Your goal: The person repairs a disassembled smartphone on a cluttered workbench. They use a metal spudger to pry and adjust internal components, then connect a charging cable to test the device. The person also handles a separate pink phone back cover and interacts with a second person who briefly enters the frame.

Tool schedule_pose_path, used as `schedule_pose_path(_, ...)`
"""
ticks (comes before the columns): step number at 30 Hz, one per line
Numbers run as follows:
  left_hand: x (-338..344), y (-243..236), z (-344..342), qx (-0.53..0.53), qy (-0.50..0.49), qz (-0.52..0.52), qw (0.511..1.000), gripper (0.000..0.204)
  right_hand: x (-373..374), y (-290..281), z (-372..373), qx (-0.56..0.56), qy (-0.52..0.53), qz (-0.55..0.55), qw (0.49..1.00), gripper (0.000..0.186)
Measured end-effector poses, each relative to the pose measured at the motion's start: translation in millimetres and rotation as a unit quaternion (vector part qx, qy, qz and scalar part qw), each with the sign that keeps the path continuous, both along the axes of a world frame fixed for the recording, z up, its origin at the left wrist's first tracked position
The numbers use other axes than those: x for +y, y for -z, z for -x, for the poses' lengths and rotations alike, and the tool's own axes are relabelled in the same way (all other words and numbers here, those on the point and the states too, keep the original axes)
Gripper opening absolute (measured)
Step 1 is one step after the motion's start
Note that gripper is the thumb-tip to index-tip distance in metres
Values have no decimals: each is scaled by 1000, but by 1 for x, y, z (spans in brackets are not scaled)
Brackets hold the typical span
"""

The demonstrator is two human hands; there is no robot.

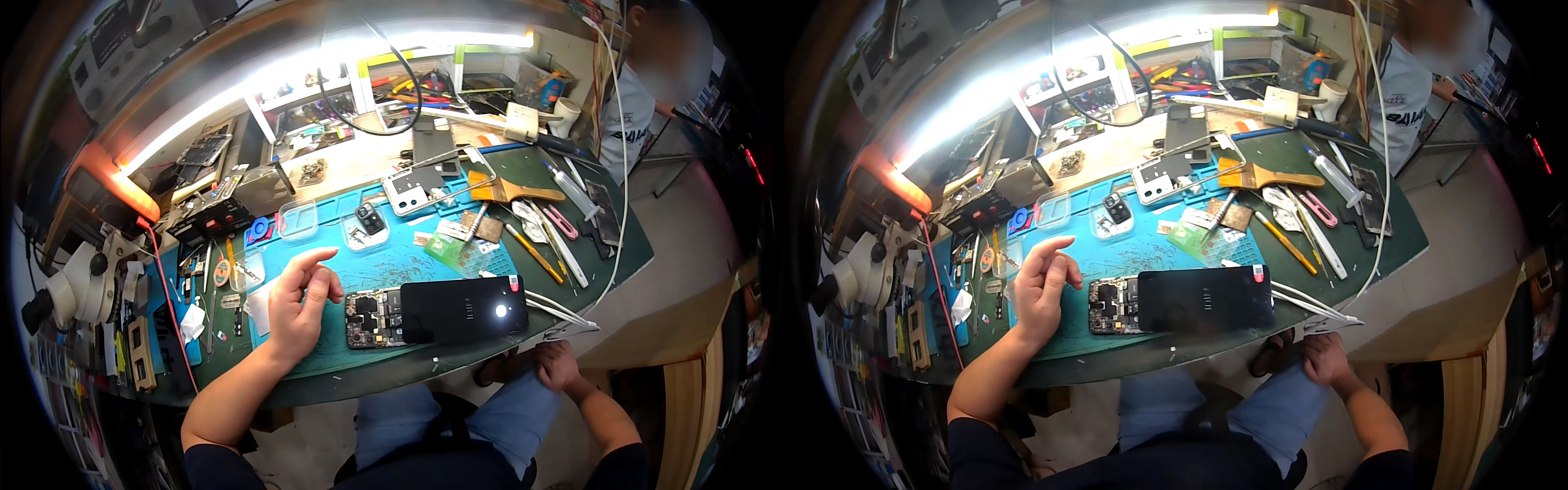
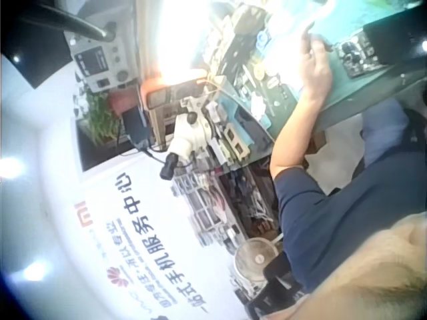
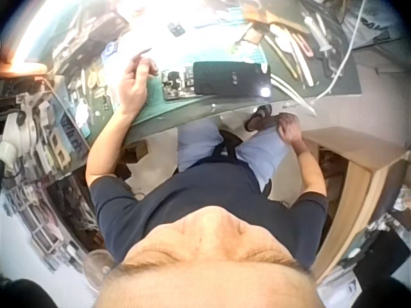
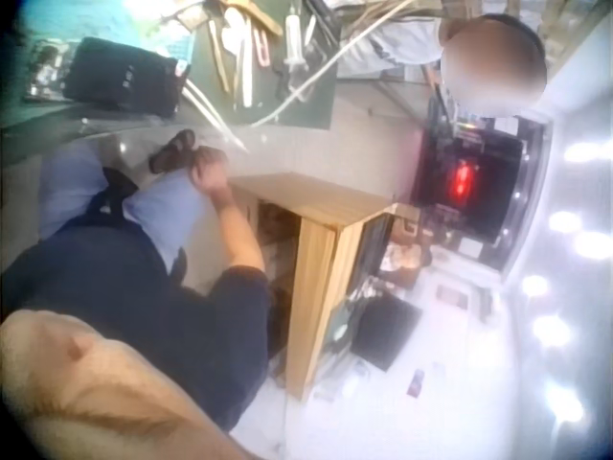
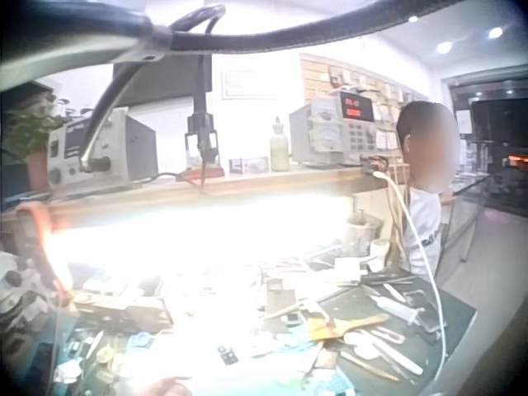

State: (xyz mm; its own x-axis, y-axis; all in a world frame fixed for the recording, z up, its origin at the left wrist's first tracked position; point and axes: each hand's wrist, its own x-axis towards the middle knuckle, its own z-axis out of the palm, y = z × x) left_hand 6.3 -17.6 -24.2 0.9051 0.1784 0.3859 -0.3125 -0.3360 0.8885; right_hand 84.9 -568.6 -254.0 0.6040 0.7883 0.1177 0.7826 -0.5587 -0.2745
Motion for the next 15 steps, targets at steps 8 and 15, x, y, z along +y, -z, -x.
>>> schedule_pose_path(8,3,2,-1,-1,4,2,1000,31,3,-1,0,-24,1,-4,1000,27)
schedule_pose_path(15,8,8,-3,-10,-24,-29,999,32,-3,5,-1,-31,-6,4,1000,29)
